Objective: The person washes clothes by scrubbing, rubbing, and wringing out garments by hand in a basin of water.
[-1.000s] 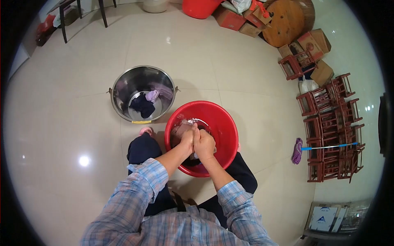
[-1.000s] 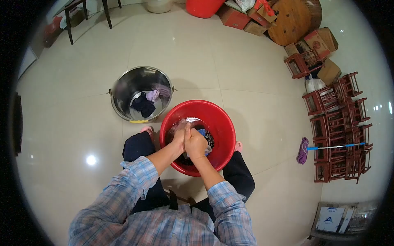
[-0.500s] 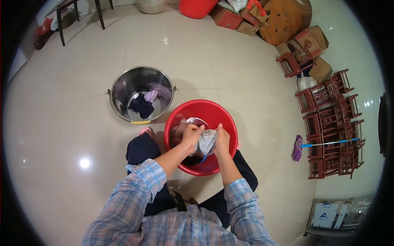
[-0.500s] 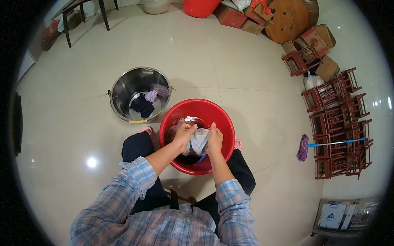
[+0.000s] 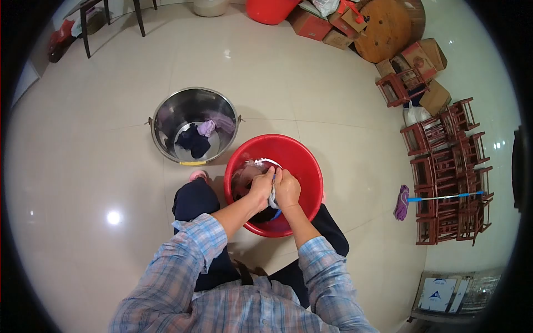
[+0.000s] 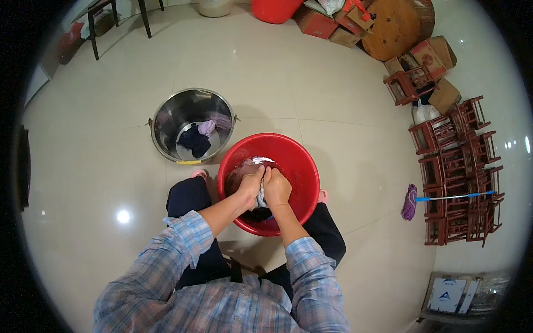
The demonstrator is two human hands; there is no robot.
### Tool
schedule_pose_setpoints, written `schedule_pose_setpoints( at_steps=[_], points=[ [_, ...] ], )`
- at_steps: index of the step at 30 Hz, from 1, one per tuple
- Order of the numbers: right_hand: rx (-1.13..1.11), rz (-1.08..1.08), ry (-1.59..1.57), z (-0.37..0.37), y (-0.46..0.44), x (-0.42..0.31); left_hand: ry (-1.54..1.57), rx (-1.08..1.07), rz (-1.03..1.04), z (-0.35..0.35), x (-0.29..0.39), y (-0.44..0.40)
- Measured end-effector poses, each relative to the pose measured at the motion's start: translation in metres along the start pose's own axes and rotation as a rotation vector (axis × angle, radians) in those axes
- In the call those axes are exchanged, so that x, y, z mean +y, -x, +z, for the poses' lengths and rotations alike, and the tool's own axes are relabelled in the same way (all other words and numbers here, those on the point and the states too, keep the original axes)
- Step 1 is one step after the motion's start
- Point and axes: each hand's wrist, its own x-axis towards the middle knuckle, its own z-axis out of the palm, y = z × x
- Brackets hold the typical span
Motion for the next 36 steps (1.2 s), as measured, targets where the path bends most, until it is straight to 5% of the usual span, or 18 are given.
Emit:
schedule_pose_setpoints(
  at_steps=[5,11,13,14,18,22,27,28,29,31,34,36],
  points=[
    [0.017,-0.194,-0.061,-0.009,0.017,-0.028,-0.004,-0.118,-0.11,-0.013,0.01,-0.005],
    [-0.068,0.074,0.044,0.002,-0.002,0.021,-0.142,-0.062,-0.004,0.002,0.0,0.0],
    [-0.214,0.161,-0.36,0.004,-0.007,0.036,-0.154,-0.043,0.007,0.006,0.011,0.011],
    [-0.328,0.383,-0.78,0.004,-0.007,0.044,-0.192,-0.074,0.043,0.002,0.008,0.0],
    [-0.496,0.436,-1.005,-0.033,-0.001,0.044,-0.108,0.034,0.109,-0.003,0.021,-0.007],
    [-0.388,0.399,-1.001,-0.022,0.005,0.045,-0.059,0.075,0.029,0.003,0.024,0.009],
    [-0.112,0.399,-1.134,-0.027,0.01,-0.009,-0.221,0.089,0.18,-0.008,0.006,-0.017],
    [-0.081,0.17,-0.91,-0.018,0.015,-0.008,-0.219,0.09,0.18,-0.009,0.007,-0.017],
    [-0.212,0.18,-0.73,-0.02,0.023,-0.014,-0.247,0.041,0.2,-0.011,0.007,-0.017],
    [0.035,-0.222,-0.274,-0.022,0.027,-0.034,-0.275,-0.009,0.22,-0.011,0.007,-0.016],
    [0.057,-0.117,-0.042,0.001,0.016,-0.017,0.108,0.04,0.081,-0.001,0.005,-0.006],
    [0.069,-0.059,0.088,0.006,0.005,0.001,-0.028,0.038,-0.001,0.004,0.009,0.01]
  ],
)
